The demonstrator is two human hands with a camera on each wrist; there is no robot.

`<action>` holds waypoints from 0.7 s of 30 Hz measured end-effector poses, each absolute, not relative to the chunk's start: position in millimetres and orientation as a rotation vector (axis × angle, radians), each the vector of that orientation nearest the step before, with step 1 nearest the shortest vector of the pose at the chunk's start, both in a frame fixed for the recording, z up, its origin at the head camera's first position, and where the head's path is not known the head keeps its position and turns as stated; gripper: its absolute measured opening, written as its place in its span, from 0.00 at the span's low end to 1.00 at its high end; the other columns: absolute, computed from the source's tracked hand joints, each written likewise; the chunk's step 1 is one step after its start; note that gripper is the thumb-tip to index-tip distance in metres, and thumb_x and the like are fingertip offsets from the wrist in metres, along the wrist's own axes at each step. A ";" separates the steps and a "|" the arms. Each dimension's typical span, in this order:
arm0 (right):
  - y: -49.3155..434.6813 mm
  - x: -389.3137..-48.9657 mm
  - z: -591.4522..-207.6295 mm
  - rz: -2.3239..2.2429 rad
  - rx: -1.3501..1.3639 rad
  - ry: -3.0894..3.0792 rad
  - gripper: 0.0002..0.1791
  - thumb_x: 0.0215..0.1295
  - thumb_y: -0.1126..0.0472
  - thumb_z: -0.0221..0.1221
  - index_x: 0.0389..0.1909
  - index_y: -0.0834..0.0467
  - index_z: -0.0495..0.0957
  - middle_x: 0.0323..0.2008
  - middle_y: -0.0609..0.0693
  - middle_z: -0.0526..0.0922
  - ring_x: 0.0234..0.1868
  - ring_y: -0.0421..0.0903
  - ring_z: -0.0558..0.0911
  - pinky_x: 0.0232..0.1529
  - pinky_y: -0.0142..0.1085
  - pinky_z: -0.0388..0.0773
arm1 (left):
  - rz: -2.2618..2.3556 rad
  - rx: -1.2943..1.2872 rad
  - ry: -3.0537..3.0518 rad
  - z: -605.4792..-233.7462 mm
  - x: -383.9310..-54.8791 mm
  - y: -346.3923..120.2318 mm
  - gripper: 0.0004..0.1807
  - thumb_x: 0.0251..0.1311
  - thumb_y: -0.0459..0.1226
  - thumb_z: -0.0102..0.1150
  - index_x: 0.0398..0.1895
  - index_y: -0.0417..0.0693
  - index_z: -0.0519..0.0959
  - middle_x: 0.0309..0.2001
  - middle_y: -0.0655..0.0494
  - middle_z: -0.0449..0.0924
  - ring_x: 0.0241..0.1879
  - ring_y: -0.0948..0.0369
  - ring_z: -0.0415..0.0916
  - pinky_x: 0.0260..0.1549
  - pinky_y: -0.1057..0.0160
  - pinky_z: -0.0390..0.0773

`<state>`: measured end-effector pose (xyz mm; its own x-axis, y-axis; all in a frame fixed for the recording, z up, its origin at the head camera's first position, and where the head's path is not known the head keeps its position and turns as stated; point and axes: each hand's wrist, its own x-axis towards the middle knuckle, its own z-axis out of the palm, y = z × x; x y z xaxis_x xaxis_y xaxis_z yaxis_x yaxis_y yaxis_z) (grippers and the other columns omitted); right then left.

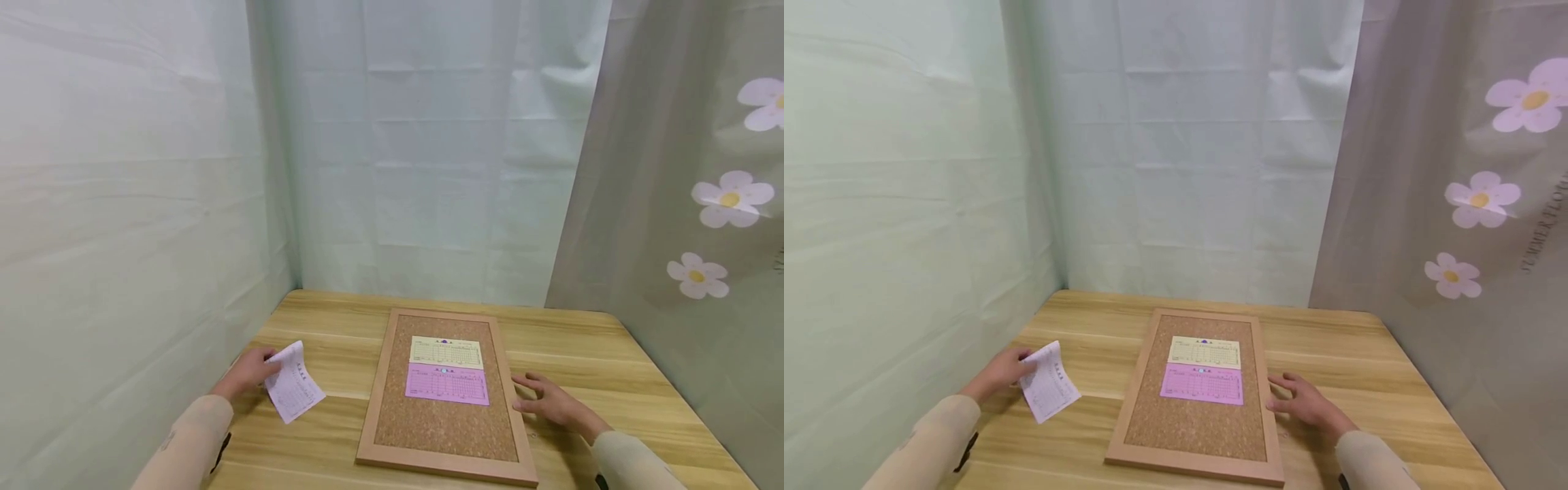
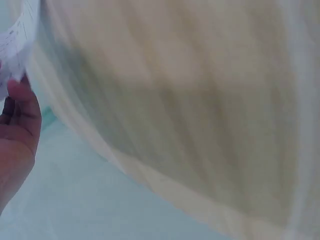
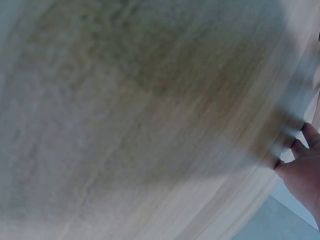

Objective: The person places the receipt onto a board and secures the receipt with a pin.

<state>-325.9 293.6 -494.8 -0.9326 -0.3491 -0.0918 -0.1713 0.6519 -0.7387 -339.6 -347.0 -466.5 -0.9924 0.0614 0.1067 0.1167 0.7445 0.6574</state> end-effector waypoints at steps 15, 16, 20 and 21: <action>294.0 -332.2 -501.2 -1.159 -0.337 2.667 0.45 0.58 0.40 0.67 0.71 0.59 0.67 0.73 0.73 0.49 0.71 0.78 0.46 0.62 0.73 0.46 | -1.196 -0.015 -2.706 -439.2 -347.5 -314.5 0.09 0.62 0.30 0.56 0.41 0.30 0.76 0.39 0.37 0.80 0.33 0.52 0.77 0.28 0.56 0.80; 292.9 -330.5 -499.0 -1.156 -0.340 2.667 0.44 0.59 0.41 0.67 0.71 0.60 0.67 0.73 0.74 0.49 0.70 0.78 0.46 0.62 0.73 0.46 | -1.202 -0.001 -2.696 -439.4 -347.3 -314.0 0.09 0.62 0.30 0.56 0.41 0.30 0.76 0.40 0.36 0.79 0.34 0.52 0.77 0.28 0.57 0.79; 288.3 -325.9 -490.6 -1.121 -0.362 2.687 0.41 0.62 0.45 0.67 0.71 0.61 0.67 0.71 0.76 0.50 0.69 0.79 0.48 0.61 0.73 0.48 | -1.278 0.068 -2.634 -442.0 -347.9 -316.4 0.12 0.57 0.26 0.56 0.42 0.26 0.74 0.42 0.32 0.77 0.35 0.49 0.78 0.29 0.56 0.81; 288.0 -325.4 -490.2 -1.126 -0.358 2.685 0.42 0.61 0.45 0.67 0.71 0.61 0.67 0.72 0.75 0.50 0.70 0.78 0.48 0.62 0.73 0.48 | -1.305 0.092 -2.620 -443.5 -348.3 -317.9 0.13 0.55 0.25 0.56 0.44 0.25 0.73 0.43 0.31 0.77 0.35 0.49 0.78 0.29 0.55 0.82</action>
<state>-325.4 288.0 -490.2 -0.9489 -0.3006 -0.0964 -0.1419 0.6789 -0.7204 -348.3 -317.9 -443.5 -0.9754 -0.1498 0.1617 0.0389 0.6053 0.7951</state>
